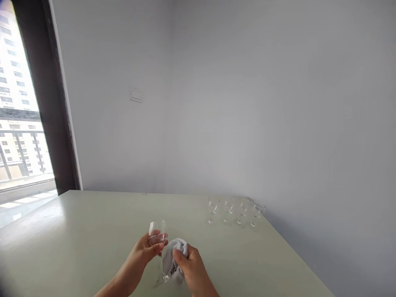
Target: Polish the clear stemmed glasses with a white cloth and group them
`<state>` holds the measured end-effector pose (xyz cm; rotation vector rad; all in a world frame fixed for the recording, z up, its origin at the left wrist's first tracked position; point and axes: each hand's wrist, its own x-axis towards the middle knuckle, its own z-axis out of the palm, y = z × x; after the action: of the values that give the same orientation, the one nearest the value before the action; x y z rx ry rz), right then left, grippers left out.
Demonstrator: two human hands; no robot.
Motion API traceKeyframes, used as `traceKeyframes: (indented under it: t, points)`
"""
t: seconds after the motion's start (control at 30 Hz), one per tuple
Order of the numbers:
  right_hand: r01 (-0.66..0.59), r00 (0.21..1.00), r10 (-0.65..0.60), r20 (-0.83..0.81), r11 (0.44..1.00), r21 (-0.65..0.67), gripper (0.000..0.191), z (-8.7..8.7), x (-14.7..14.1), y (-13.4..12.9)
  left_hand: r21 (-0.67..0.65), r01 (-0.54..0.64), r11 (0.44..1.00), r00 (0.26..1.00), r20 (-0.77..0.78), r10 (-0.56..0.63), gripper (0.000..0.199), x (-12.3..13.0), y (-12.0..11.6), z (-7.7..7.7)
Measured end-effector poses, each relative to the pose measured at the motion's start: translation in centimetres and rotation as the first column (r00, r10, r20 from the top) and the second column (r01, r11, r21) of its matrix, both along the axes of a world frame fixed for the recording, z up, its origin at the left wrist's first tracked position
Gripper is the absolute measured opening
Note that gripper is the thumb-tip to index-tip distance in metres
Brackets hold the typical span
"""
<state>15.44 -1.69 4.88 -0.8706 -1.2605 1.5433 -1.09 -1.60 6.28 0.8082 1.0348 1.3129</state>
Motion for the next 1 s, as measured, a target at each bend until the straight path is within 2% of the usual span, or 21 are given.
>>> traceKeyframes:
  t: [0.07, 0.1, 0.13, 0.17, 0.2, 0.27, 0.3, 0.33, 0.37, 0.4, 0.47, 0.53, 0.6, 0.63, 0.7, 0.73, 0.77, 0.8, 0.83, 0.9, 1.0]
  points:
    - [-0.001, 0.987, -0.010, 0.159, 0.998, 0.067, 0.042, -0.1, 0.8, -0.1, -0.020, -0.087, 0.996, 0.996, 0.028, 0.088, 0.063, -0.6, 0.7, -0.8]
    - [0.051, 0.967, -0.083, 0.240, 0.989, 0.138, 0.041, -0.2, 0.9, -0.2, -0.025, -0.126, 0.992, 0.991, 0.038, 0.127, 0.062, -0.8, 1.0, -1.1]
    - [0.123, 0.926, -0.205, 0.316, 0.957, 0.262, 0.039, -0.5, 0.7, -0.3, -0.020, -0.155, 0.988, 0.987, 0.043, 0.156, 0.061, -0.9, 1.2, -1.3]
    - [0.159, 0.861, -0.345, 0.374, 0.881, 0.446, 0.037, -0.9, 0.2, -0.3, -0.008, -0.174, 0.985, 0.984, 0.048, 0.174, 0.058, -0.9, 1.3, -1.5]
    - [0.142, 0.785, -0.489, 0.380, 0.739, 0.659, 0.038, -1.4, -0.6, -0.4, -0.007, -0.187, 0.982, 0.980, 0.063, 0.187, 0.056, -0.8, 1.3, -1.6]
    - [0.006, 0.693, -0.689, 0.215, 0.303, 0.953, 0.041, -2.8, -2.6, -0.3, -0.030, -0.193, 0.981, 0.973, 0.120, 0.195, 0.051, -0.6, 1.2, -1.5]
    - [-0.050, 0.676, -0.730, 0.101, 0.091, 0.995, 0.040, -3.4, -3.7, -0.3, -0.058, -0.192, 0.980, 0.968, 0.153, 0.199, 0.049, -0.4, 1.1, -1.3]
    - [-0.086, 0.662, -0.749, 0.010, -0.062, 0.994, 0.037, -3.8, -4.6, -0.3, -0.091, -0.187, 0.978, 0.962, 0.186, 0.201, 0.048, -0.2, 0.9, -1.1]
    - [-0.107, 0.644, -0.764, -0.042, -0.144, 0.984, 0.033, -4.0, -5.2, -0.3, -0.122, -0.178, 0.976, 0.956, 0.214, 0.201, 0.048, -0.1, 0.7, -0.8]
    - [-0.123, 0.623, -0.780, -0.060, -0.173, 0.977, 0.030, -3.9, -5.6, -0.4, -0.141, -0.168, 0.976, 0.952, 0.233, 0.198, 0.047, 0.0, 0.5, -0.5]
    - [-0.193, 0.597, -0.802, 0.003, -0.140, 0.971, 0.027, -3.1, -5.4, -0.6, -0.151, -0.143, 0.978, 0.948, 0.264, 0.180, 0.046, 0.1, 0.1, 0.3]
    - [-0.216, 0.623, -0.780, 0.062, -0.096, 0.972, 0.026, -1.8, -4.3, -1.0, -0.148, -0.115, 0.982, 0.944, 0.293, 0.155, 0.044, 0.1, -0.3, 1.0]
    - [-0.199, 0.718, -0.677, 0.158, 0.018, 0.980, 0.025, -0.7, -3.2, -1.2, -0.141, -0.084, 0.986, 0.939, 0.320, 0.126, 0.041, 0.2, -0.6, 1.4]
    - [-0.162, 0.782, -0.586, 0.214, 0.141, 0.977, 0.026, -0.3, -2.8, -1.3, -0.144, -0.072, 0.987, 0.938, 0.328, 0.116, 0.039, 0.2, -0.7, 1.6]
    - [-0.028, 0.903, -0.352, 0.246, 0.524, 0.851, 0.030, -0.1, -2.2, -1.3, -0.150, -0.059, 0.987, 0.938, 0.330, 0.106, 0.032, 0.1, -0.8, 1.7]
    - [0.052, 0.949, -0.248, 0.192, 0.727, 0.684, 0.032, -0.2, -2.2, -1.3, -0.158, -0.050, 0.986, 0.936, 0.336, 0.102, 0.027, 0.1, -0.8, 1.7]
    - [0.116, 0.980, -0.177, 0.092, 0.882, 0.457, 0.035, -0.5, -2.2, -1.2, -0.170, -0.042, 0.984, 0.932, 0.349, 0.100, 0.021, 0.1, -0.8, 1.6]
    - [0.143, 0.990, -0.139, -0.035, 0.965, 0.219, 0.038, -0.7, -2.4, -1.1, -0.180, -0.038, 0.983, 0.924, 0.368, 0.103, 0.016, 0.1, -0.8, 1.4]
    - [0.127, 0.978, -0.122, -0.169, 0.992, 0.017, 0.040, -1.0, -2.6, -1.1, -0.182, -0.035, 0.983, 0.914, 0.393, 0.105, 0.011, 0.2, -0.7, 1.3]
    - [0.025, 0.908, -0.115, -0.402, 0.975, -0.221, 0.043, -1.5, -3.3, -1.0, -0.172, -0.052, 0.984, 0.893, 0.433, 0.123, 0.008, 0.3, -0.5, 1.1]
    - [-0.108, 0.825, -0.080, -0.560, 0.949, -0.295, 0.048, -2.0, -4.5, -1.1, -0.140, -0.109, 0.984, 0.880, 0.446, 0.161, 0.013, 0.6, -0.4, 0.7]
